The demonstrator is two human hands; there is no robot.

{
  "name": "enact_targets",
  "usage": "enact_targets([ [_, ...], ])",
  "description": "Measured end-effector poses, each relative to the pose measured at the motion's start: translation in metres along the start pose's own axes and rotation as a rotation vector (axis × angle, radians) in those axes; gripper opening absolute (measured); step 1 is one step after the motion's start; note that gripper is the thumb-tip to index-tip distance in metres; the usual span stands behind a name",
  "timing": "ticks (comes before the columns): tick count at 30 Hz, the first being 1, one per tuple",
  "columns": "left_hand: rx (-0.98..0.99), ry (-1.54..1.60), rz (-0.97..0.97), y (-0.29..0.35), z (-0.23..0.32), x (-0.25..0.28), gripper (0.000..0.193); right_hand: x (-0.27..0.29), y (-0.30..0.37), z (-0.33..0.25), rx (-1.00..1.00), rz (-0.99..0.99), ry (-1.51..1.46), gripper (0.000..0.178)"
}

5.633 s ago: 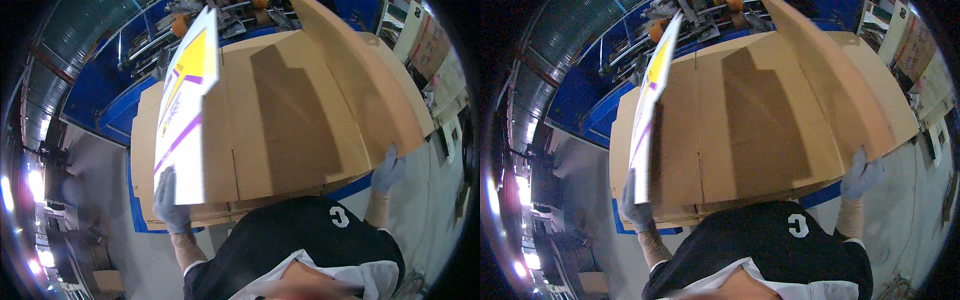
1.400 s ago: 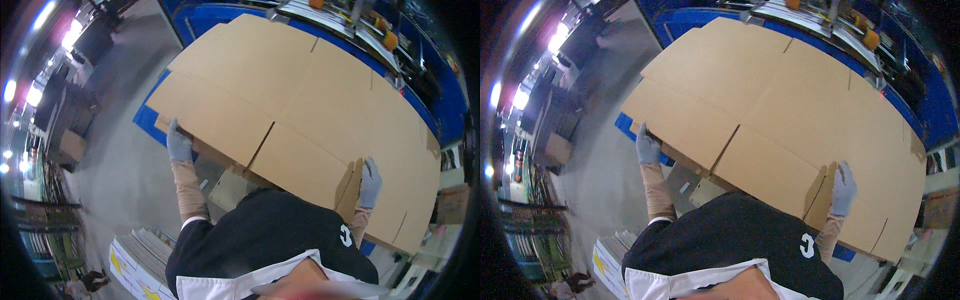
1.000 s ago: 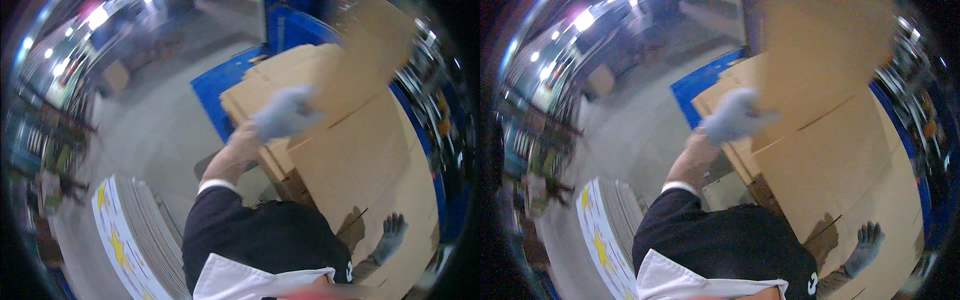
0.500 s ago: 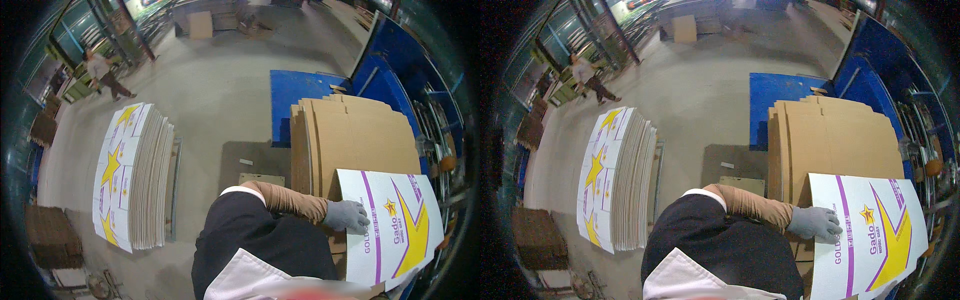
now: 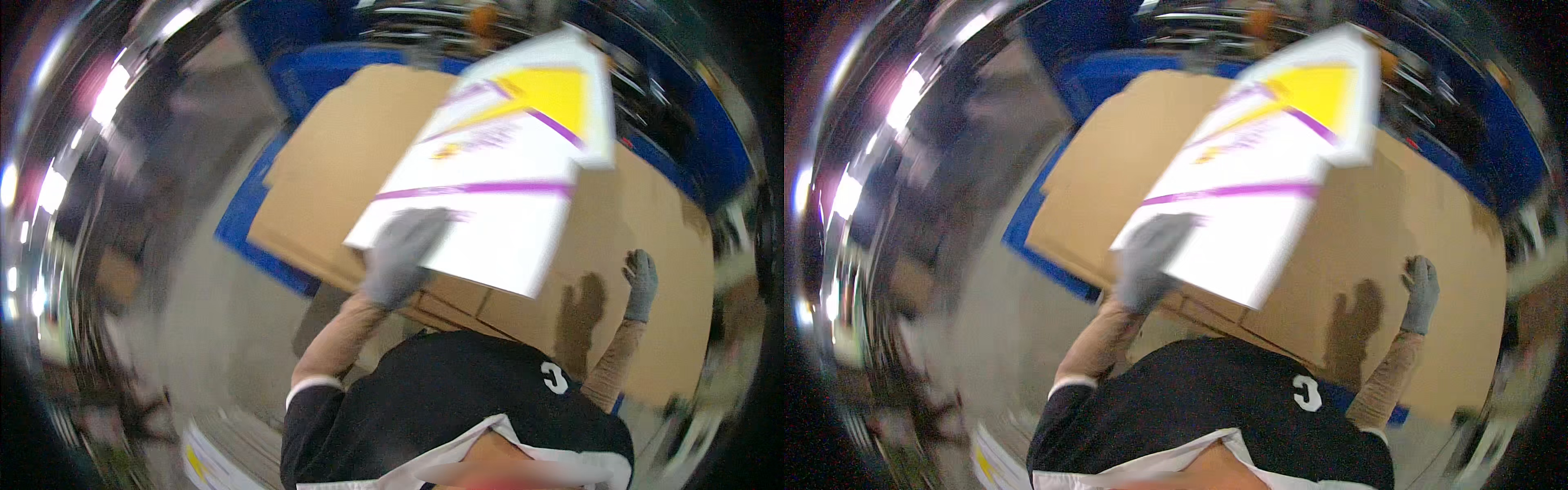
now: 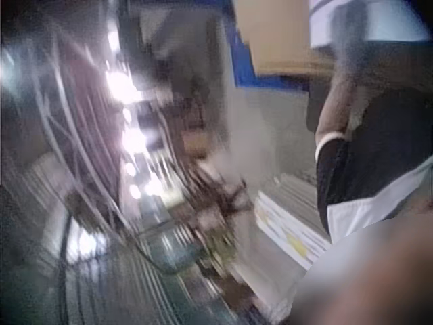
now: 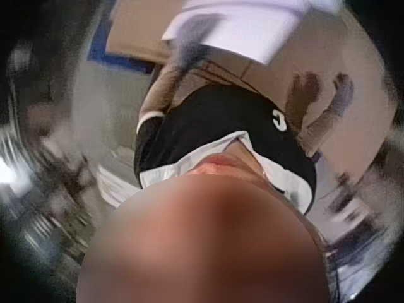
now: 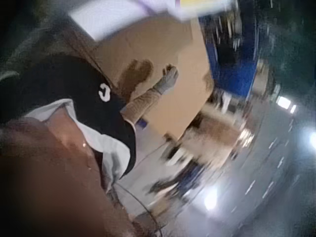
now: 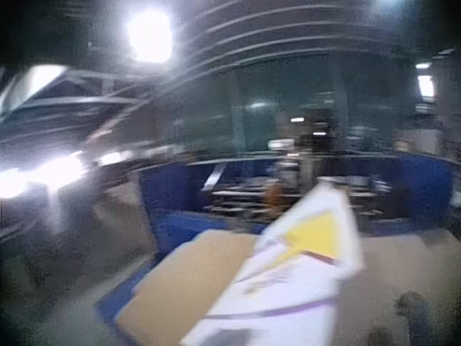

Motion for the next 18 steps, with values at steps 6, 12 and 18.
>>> enact_targets([
  [6,0.117,-0.126,0.441,-0.045,-0.042,0.089,0.023,0.219,0.281,0.081,-1.077,0.376,1.145,0.068],
  [12,-0.217,-0.201,0.439,-0.091,-0.069,0.102,0.021,0.245,0.384,0.142,-0.563,0.595,0.197,0.048],
  [18,-0.185,-0.426,0.169,-0.053,-0.105,0.065,0.036,0.191,0.257,0.009,-0.364,0.730,0.901,0.042],
])
Point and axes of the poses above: each hand's wrist, its own y-axis away from the middle knuckle, its own x-axis out of the back of the hand, z = x × y, the point moved 5 cm from there along -y, towards the middle knuckle, and after that the axes turned 11 degrees about x, right-handed, at the moved point
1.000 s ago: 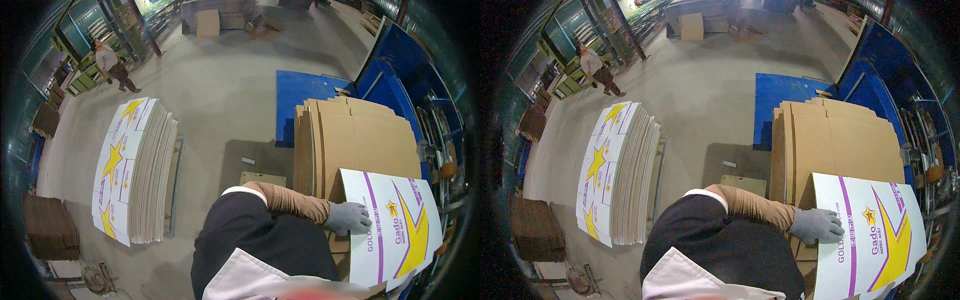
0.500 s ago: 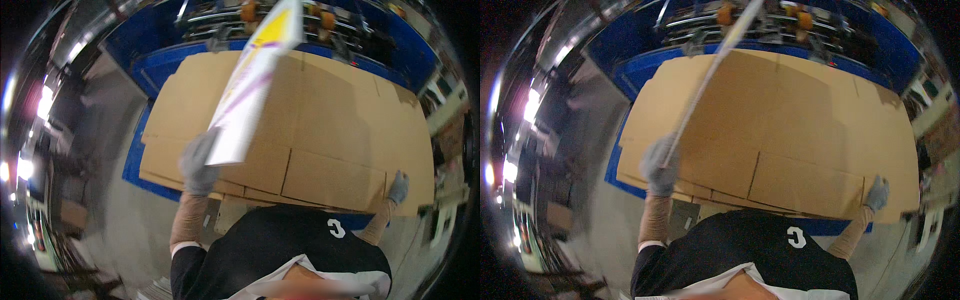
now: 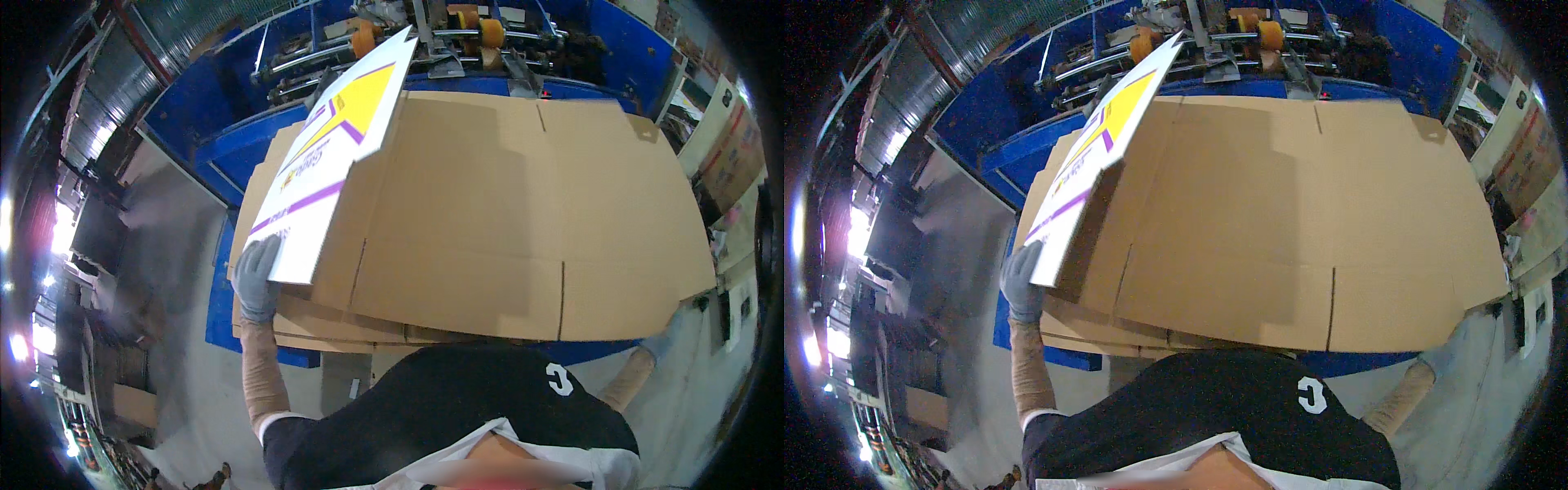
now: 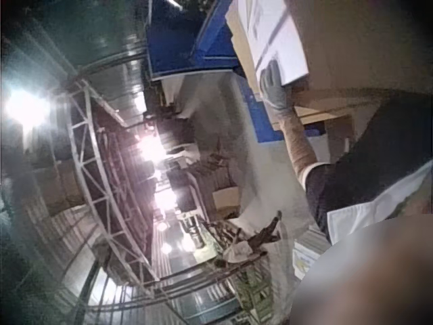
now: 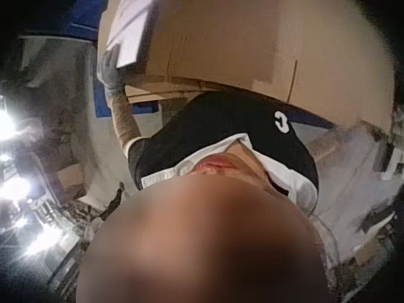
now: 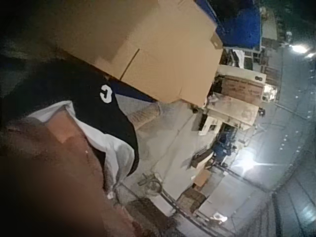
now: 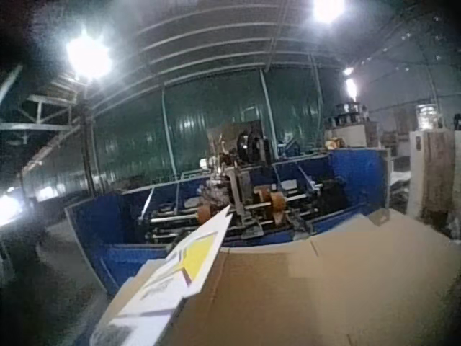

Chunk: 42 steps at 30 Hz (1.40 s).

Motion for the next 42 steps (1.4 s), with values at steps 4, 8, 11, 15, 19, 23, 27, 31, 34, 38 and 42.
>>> enact_targets([
  [4,0.114,0.162,-0.079,0.019,0.009,-0.017,0.042,0.046,-0.053,-0.214,0.473,0.207,0.075,0.033],
  [8,0.070,0.264,-0.120,0.016,0.043,-0.043,0.047,0.015,-0.067,-0.336,0.359,0.078,-0.420,0.028],
  [11,-0.023,0.394,-0.272,0.025,0.081,-0.075,0.049,0.001,-0.032,-0.391,0.812,-0.059,-0.487,0.029],
  [15,-0.170,0.396,-0.421,0.047,0.105,-0.102,0.047,-0.019,0.027,-0.411,0.893,-0.356,-0.539,0.042],
  [19,-0.232,0.316,-0.566,0.066,0.103,-0.109,0.045,-0.056,0.110,-0.429,1.180,-0.584,-0.278,0.043],
  [23,-0.238,0.276,-0.592,0.073,0.103,-0.109,0.044,-0.079,0.143,-0.419,1.254,-0.665,-0.196,0.044],
  [27,-0.188,0.316,-0.552,0.071,0.104,-0.108,0.045,-0.076,0.138,-0.416,1.280,-0.671,-0.194,0.047],
  [31,-0.213,0.295,-0.564,0.071,0.098,-0.104,0.049,-0.067,0.135,-0.425,1.304,-0.705,-0.194,0.046],
  [34,-0.151,0.299,-0.644,0.070,0.093,-0.093,0.056,-0.062,0.138,-0.428,1.402,-0.693,-0.256,0.046],
  [38,-0.073,0.105,-0.752,0.067,0.112,-0.076,0.054,-0.065,0.137,-0.427,1.611,-0.862,-0.582,0.043],
  [42,0.000,0.184,-0.780,0.058,0.133,-0.072,0.048,-0.082,0.126,-0.429,1.694,-0.975,-0.612,0.052],
])
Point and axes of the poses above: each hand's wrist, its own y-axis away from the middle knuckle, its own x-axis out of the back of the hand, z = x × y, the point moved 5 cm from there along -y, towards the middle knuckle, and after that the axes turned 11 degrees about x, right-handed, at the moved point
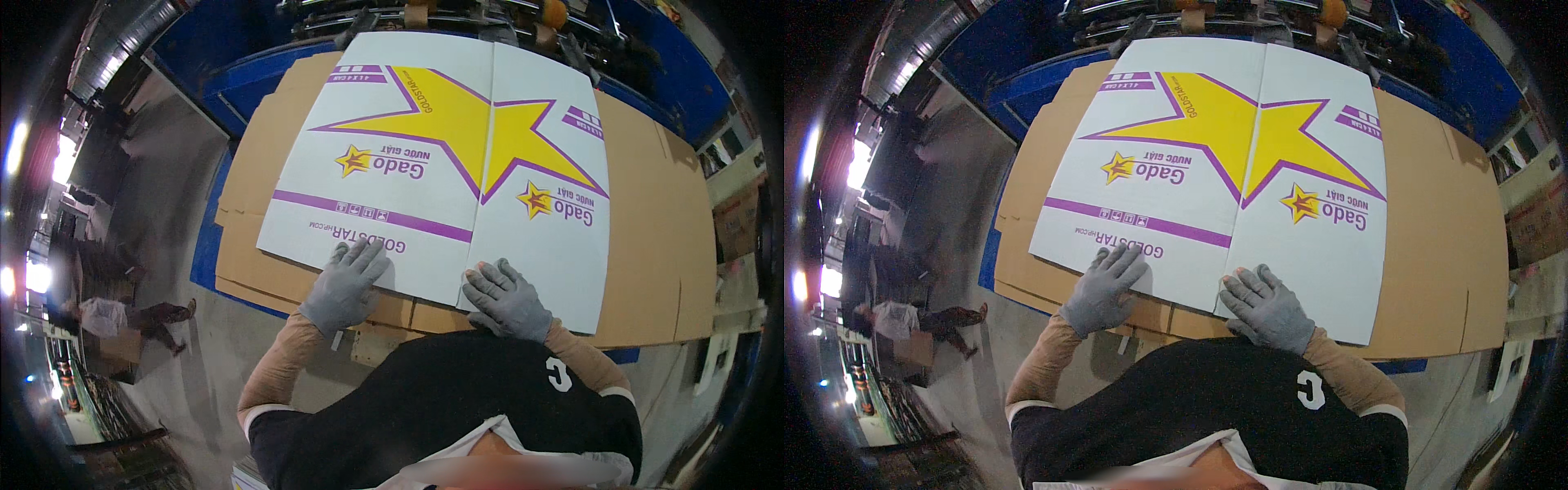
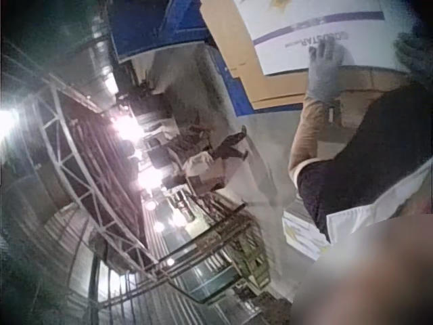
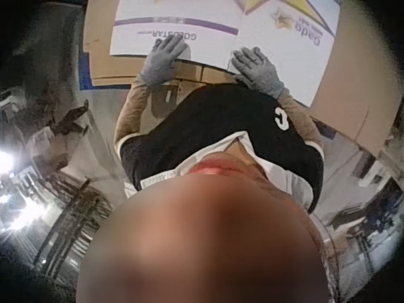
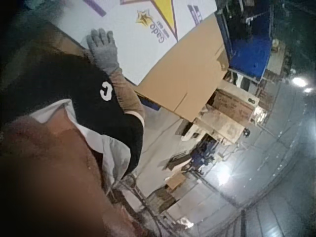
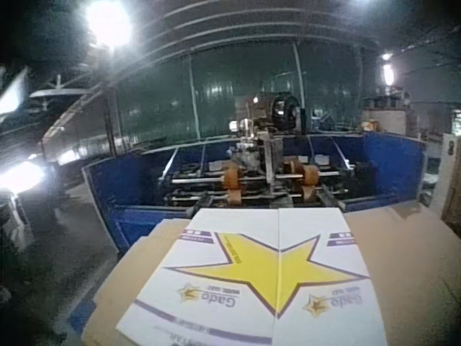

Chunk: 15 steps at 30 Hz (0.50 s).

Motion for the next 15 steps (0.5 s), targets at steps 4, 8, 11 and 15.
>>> enact_targets([
  [4,0.197,0.179,0.105,-0.021,-0.047,-0.004,0.048,-0.001,-0.002,0.006,0.046,-0.086,0.008,0.060],
  [8,0.615,-0.168,0.273,-0.074,-0.178,-0.012,0.032,-0.006,0.002,0.006,0.045,-0.166,0.032,0.060],
  [11,0.637,-0.327,0.159,-0.137,-0.269,-0.018,0.039,-0.002,0.002,0.007,0.074,-0.018,-0.025,0.057],
  [15,0.989,-0.077,0.239,-0.166,-0.341,-0.025,0.064,-0.001,0.004,0.003,0.017,0.053,-0.035,0.055],
])
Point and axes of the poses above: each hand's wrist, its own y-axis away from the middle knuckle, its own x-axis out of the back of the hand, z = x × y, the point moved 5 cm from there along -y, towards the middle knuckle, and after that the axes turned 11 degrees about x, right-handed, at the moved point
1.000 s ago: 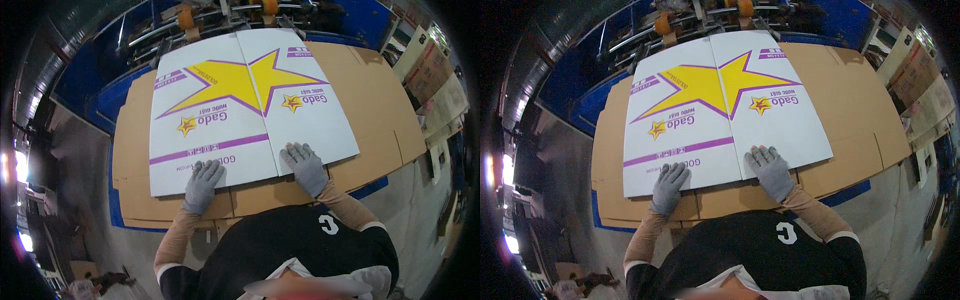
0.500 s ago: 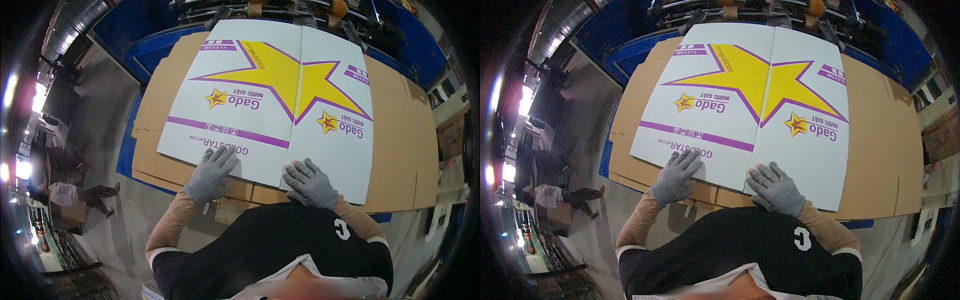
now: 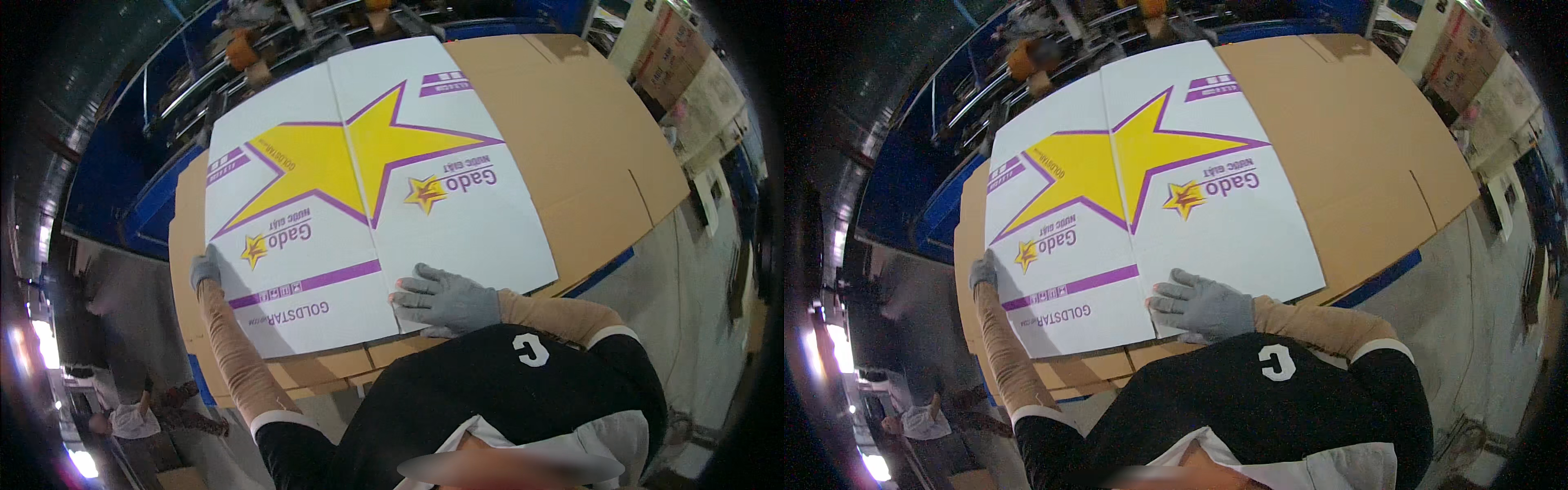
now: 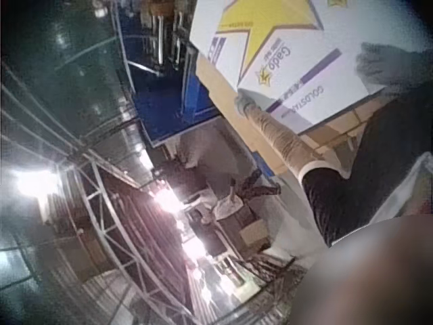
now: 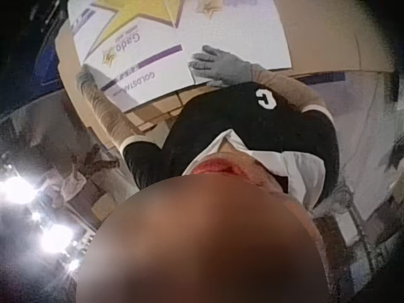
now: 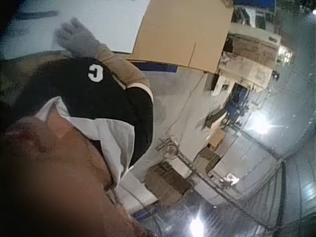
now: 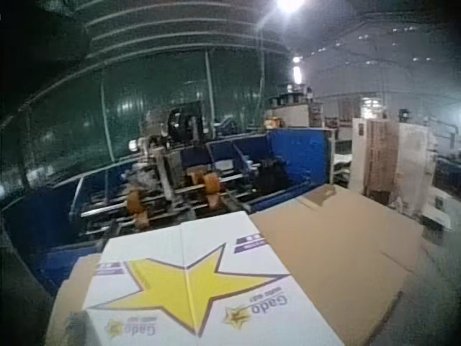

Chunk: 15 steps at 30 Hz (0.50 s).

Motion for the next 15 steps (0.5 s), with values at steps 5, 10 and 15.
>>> enact_targets([
  [5,-0.065,0.073,-0.091,0.015,-0.016,-0.024,0.068,-0.008,-0.001,-0.001,0.010,-0.108,0.079,0.057],
  [10,0.069,0.137,-0.082,0.072,-0.028,-0.002,0.056,0.014,0.017,0.000,-0.073,-0.093,0.108,0.050],
  [15,0.245,0.371,0.021,0.114,-0.027,0.040,0.063,0.076,0.073,0.006,-0.355,0.153,0.284,0.057],
])
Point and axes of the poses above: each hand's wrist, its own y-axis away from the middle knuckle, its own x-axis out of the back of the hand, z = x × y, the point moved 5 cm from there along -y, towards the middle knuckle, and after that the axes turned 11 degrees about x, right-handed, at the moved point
